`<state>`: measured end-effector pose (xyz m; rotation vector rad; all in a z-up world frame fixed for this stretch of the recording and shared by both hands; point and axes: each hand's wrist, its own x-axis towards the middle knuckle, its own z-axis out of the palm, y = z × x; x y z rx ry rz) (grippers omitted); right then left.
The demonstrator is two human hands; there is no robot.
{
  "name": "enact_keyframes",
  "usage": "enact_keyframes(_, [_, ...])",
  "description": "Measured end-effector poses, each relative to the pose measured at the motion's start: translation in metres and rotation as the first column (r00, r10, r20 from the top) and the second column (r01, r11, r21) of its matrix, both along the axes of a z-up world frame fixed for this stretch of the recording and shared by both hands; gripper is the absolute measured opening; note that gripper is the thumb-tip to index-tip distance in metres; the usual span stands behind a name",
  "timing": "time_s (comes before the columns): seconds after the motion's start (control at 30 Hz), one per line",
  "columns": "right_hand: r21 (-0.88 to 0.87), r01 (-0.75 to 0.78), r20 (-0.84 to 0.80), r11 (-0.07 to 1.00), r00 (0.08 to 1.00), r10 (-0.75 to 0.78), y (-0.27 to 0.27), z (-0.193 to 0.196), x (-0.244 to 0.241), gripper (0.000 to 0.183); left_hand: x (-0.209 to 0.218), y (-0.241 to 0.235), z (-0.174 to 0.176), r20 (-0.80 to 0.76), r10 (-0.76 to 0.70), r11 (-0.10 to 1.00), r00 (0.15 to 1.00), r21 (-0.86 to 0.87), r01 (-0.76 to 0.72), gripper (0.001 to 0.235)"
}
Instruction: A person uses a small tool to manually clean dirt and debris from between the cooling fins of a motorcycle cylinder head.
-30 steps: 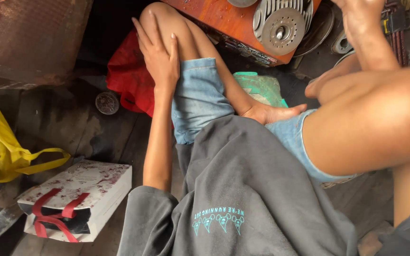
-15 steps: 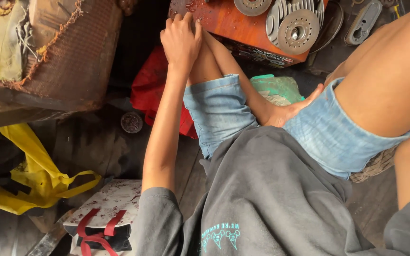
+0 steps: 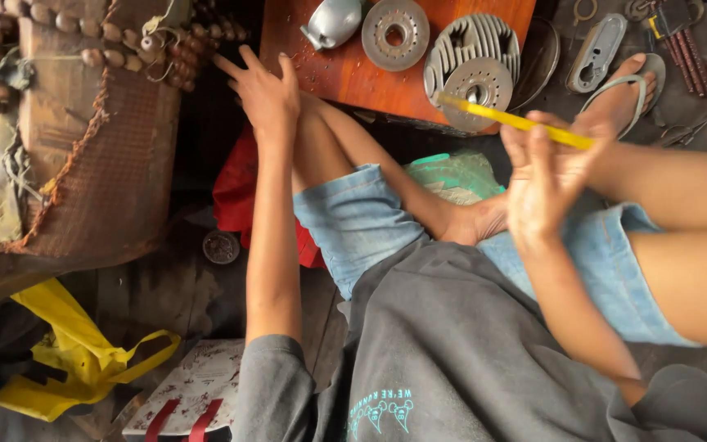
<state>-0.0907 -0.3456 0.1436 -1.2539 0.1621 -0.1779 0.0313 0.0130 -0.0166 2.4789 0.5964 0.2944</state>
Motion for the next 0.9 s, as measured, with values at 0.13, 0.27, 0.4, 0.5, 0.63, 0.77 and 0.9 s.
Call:
enact_keyframes(0.13, [0.015,0.137,0.005,0.99,0.991,-0.137,-0.023,-0.082,0.021,0.041,0.031,0.02,-0.054,-0.36,-0.003,0.999,0.933,0.048,0.022,0.072])
enact_keyframes(0.27, [-0.003,0.261,-0.014,0.965,0.965,-0.261,-0.042,-0.11,0.031,0.043,0.04,0.034,-0.074,-0.541,-0.026,0.999,0.841,0.024,0.047,0.075])
enact_keyframes(0.4, [-0.081,0.195,0.036,0.978,0.981,-0.192,-0.023,-0.101,0.031,0.047,0.041,0.026,-0.035,-0.599,-0.006,0.978,0.801,-0.169,-0.119,0.065])
enact_keyframes(0.5, [-0.14,0.132,0.034,0.981,0.991,-0.128,-0.027,-0.105,0.031,0.045,0.041,0.029,-0.043,-0.588,0.0,0.993,0.809,-0.095,-0.069,0.066])
enact_keyframes(0.63, [-0.11,0.201,0.087,0.973,0.978,-0.192,-0.021,-0.096,0.032,0.042,0.038,0.025,-0.025,-0.609,-0.001,0.988,0.793,-0.123,-0.093,0.076])
enact_keyframes(0.77, [-0.2,0.151,0.062,0.968,0.988,-0.141,-0.009,-0.082,0.026,0.044,0.03,0.021,-0.009,-0.583,-0.028,0.982,0.812,-0.166,-0.085,0.076])
enact_keyframes(0.9, [-0.183,0.268,0.133,0.946,0.96,-0.247,-0.026,-0.088,0.035,0.041,0.023,0.022,0.003,-0.578,-0.044,0.976,0.815,-0.2,-0.089,0.074])
